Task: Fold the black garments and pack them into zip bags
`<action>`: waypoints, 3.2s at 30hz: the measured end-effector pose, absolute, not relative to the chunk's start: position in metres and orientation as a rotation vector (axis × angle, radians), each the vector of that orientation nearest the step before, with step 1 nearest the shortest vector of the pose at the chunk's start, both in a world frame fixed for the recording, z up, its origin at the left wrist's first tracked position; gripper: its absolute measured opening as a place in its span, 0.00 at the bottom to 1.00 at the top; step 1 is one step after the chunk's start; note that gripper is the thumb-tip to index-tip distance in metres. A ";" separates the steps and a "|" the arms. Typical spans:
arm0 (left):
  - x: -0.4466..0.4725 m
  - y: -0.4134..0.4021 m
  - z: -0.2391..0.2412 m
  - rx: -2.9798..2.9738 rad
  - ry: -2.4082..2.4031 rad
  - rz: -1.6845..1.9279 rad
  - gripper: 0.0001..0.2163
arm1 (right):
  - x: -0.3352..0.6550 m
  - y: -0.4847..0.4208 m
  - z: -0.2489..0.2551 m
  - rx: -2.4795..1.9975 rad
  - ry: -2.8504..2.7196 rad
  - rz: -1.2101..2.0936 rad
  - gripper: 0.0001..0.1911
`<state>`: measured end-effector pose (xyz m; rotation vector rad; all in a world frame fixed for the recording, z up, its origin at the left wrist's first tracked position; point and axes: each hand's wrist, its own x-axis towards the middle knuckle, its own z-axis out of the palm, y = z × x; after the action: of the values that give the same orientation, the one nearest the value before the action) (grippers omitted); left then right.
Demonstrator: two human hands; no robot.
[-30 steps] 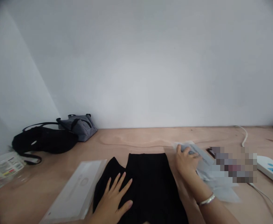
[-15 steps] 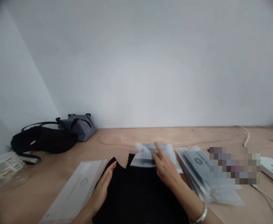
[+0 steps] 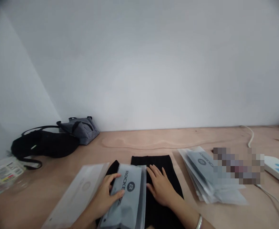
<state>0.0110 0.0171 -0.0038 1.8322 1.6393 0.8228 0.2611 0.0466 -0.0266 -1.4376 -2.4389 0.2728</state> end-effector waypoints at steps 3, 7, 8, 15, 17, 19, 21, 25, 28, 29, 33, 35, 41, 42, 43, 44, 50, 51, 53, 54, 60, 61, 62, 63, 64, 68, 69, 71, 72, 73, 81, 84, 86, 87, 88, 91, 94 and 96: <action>0.011 0.009 0.004 1.896 1.762 0.685 0.22 | 0.265 0.046 -0.032 -1.526 -2.483 0.332 0.28; 0.028 0.004 0.019 2.167 1.969 0.510 0.22 | 0.265 0.046 -0.032 -1.534 -2.504 0.338 0.29; 0.035 0.005 0.022 2.260 1.944 0.476 0.21 | 0.265 0.046 -0.032 -1.532 -2.501 0.333 0.29; 0.077 0.025 0.004 2.529 1.676 0.257 0.22 | 0.267 0.046 -0.031 -1.518 -2.504 0.355 0.29; 0.076 0.027 -0.005 2.554 1.655 0.241 0.23 | 0.267 0.044 -0.030 -1.506 -2.486 0.376 0.29; 0.073 0.027 -0.012 2.572 1.649 0.252 0.23 | 0.267 0.044 -0.027 -1.480 -2.418 0.397 0.28; 0.070 0.026 -0.016 2.572 1.656 0.257 0.23 | 0.263 0.047 -0.021 -1.453 -2.260 0.441 0.24; 0.069 0.025 -0.016 2.564 1.663 0.253 0.24 | 0.247 0.068 -0.012 -1.552 -1.826 0.873 0.08; 0.070 0.026 -0.015 2.554 1.657 0.246 0.23 | 0.232 0.090 -0.012 -1.623 -1.708 1.184 0.10; 0.070 0.026 -0.015 2.548 1.655 0.242 0.23 | 0.227 0.097 -0.014 -1.634 -1.693 1.240 0.11; 0.070 0.026 -0.016 2.523 1.660 0.234 0.24 | 0.213 0.114 -0.019 -1.672 -1.578 1.378 0.12; 0.070 0.027 -0.017 2.511 1.661 0.234 0.24 | 0.209 0.116 -0.020 -1.677 -1.530 1.403 0.11; 0.070 0.027 -0.016 2.478 1.670 0.243 0.23 | 0.212 0.107 -0.017 -1.666 -1.458 1.483 0.11; 0.070 0.027 -0.016 2.474 1.674 0.245 0.23 | 0.213 0.103 -0.015 -1.661 -1.461 1.503 0.11; 0.070 0.027 -0.016 2.471 1.678 0.250 0.23 | 0.215 0.098 -0.014 -1.655 -1.467 1.523 0.11; 0.070 0.027 -0.017 2.469 1.681 0.255 0.23 | 0.216 0.092 -0.013 -1.648 -1.474 1.543 0.11; 0.071 0.028 -0.020 2.465 1.701 0.276 0.22 | 0.221 0.046 -0.010 -1.627 -1.516 1.610 0.11; 0.071 0.028 -0.020 2.462 1.708 0.279 0.22 | 0.221 0.037 -0.011 -1.631 -1.517 1.614 0.10; 0.071 0.027 -0.020 2.457 1.717 0.283 0.22 | 0.223 0.019 -0.015 -1.646 -1.524 1.640 0.10; 0.071 0.027 -0.020 2.453 1.722 0.283 0.22 | 0.225 0.011 -0.018 -1.665 -1.523 1.648 0.09; 0.071 0.027 -0.019 2.455 1.721 0.293 0.22 | 0.243 -0.022 -0.029 -1.686 -1.621 1.417 0.04; 0.071 0.027 -0.019 2.452 1.717 0.297 0.22 | 0.245 -0.022 -0.027 -1.668 -1.638 1.430 0.05; 0.071 0.027 -0.019 2.447 1.714 0.299 0.23 | 0.247 -0.020 -0.025 -1.646 -1.637 1.470 0.06; 0.071 0.027 -0.019 2.442 1.711 0.305 0.23 | 0.249 -0.016 -0.021 -1.618 -1.621 1.514 0.07; 0.070 0.027 -0.019 2.438 1.706 0.316 0.23 | 0.249 -0.011 -0.018 -1.586 -1.599 1.561 0.08; 0.068 0.027 -0.019 2.412 1.686 0.399 0.23 | 0.246 0.014 -0.011 -1.447 -1.563 1.703 0.09; 0.067 0.027 -0.020 2.402 1.679 0.422 0.22 | 0.243 0.020 -0.011 -1.434 -1.580 1.712 0.09; 0.066 0.028 -0.020 2.382 1.663 0.468 0.22 | 0.237 0.030 -0.012 -1.451 -1.632 1.663 0.10; 0.065 0.028 -0.021 2.375 1.652 0.495 0.21 | 0.233 0.035 -0.013 -1.479 -1.658 1.612 0.11; 0.064 0.029 -0.021 2.367 1.643 0.524 0.21 | 0.228 0.040 -0.013 -1.511 -1.680 1.558 0.12; 0.061 0.026 -0.022 2.418 1.685 0.616 0.20 | 0.204 0.051 -0.010 -1.538 -1.836 1.139 0.07; 0.061 0.024 -0.022 2.468 1.739 0.512 0.21 | 0.221 0.051 -0.013 -1.635 -1.820 0.981 0.08; 0.061 0.024 -0.023 2.464 1.749 0.411 0.22 | 0.241 0.052 -0.015 -1.715 -1.767 0.861 0.12; 0.061 0.025 -0.024 2.457 1.748 0.365 0.23 | 0.253 0.053 -0.016 -1.752 -1.739 0.807 0.14; 0.061 0.025 -0.024 2.451 1.744 0.326 0.23 | 0.265 0.054 -0.016 -1.786 -1.714 0.762 0.15; 0.060 0.025 -0.026 2.445 1.731 0.263 0.24 | 0.296 0.060 -0.016 -1.861 -1.670 0.666 0.16; 0.061 0.025 -0.028 2.428 1.742 0.257 0.25 | 0.316 0.070 -0.014 -1.897 -1.650 0.610 0.16; 0.062 0.024 -0.028 2.405 1.774 0.270 0.25 | 0.321 0.079 -0.013 -1.919 -1.647 0.568 0.16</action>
<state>0.0619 0.0241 -0.0281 2.4055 1.7743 0.2704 0.3214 0.0787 -0.0126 -1.9194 -1.6468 0.5684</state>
